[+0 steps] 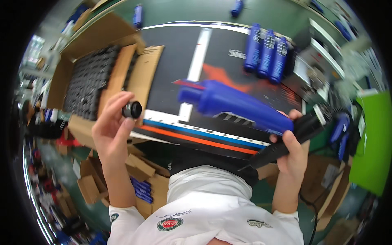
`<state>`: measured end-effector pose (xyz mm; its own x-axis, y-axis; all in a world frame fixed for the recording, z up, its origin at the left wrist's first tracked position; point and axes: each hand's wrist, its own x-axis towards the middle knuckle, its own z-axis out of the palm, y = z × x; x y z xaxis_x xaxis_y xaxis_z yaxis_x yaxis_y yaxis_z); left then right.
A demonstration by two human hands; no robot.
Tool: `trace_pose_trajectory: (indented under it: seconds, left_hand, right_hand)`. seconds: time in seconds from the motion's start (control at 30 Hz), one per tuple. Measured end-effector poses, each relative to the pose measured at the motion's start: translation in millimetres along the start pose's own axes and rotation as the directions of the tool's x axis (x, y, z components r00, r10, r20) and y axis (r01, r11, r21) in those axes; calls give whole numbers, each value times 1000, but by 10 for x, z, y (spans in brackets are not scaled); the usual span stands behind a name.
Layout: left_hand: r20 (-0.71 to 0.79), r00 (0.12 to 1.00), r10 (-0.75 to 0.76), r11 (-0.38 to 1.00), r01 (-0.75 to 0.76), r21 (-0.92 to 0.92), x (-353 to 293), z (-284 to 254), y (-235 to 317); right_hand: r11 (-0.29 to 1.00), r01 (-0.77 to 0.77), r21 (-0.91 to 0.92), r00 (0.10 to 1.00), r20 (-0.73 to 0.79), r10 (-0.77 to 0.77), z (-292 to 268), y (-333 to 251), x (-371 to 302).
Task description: The person uses a rotary tool to drill holes into the bottom of blue cylindrical devices. They then insert small black components into the drilled holes and place the finished devices on the table. The person repeats this process for multiple units.
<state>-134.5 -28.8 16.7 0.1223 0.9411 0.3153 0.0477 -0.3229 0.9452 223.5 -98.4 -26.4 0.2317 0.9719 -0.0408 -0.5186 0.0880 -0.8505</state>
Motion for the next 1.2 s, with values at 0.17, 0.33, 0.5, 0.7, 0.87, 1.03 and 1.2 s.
trace_pose_trajectory:
  seconds: [0.17, 0.33, 0.5, 0.7, 0.87, 1.03, 1.2]
  left_hand:
    - [153, 988, 20, 955, 27, -294, 121, 574, -71]
    - [273, 953, 133, 966, -63, -251, 296, 756, -72]
    - [349, 921, 171, 972, -100, -211, 379, 779, -102]
    - [362, 919, 155, 967, -66, -245, 374, 801, -164]
    - [409, 904, 123, 960, -4, -279, 379, 788, -246]
    - [411, 910, 63, 949, 73, -307, 354, 834, -307]
    - [442, 897, 14, 983, 68, -168, 385, 913, -327]
  right_hand:
    - [994, 38, -106, 999, -6, -39, -178, -173, -64]
    - [973, 67, -220, 996, -36, -77, -261, -301, -165]
    - [951, 75, -300, 995, -43, -92, -305, -412, -156]
    - [900, 72, -429, 997, 0, -80, -271, -472, -128]
    - [918, 31, -396, 998, -46, -54, -274, -485, -135]
    - [904, 49, -424, 995, -56, -80, -207, -553, -187]
    - [770, 258, -584, 952, 18, -305, 65, -801, -182]
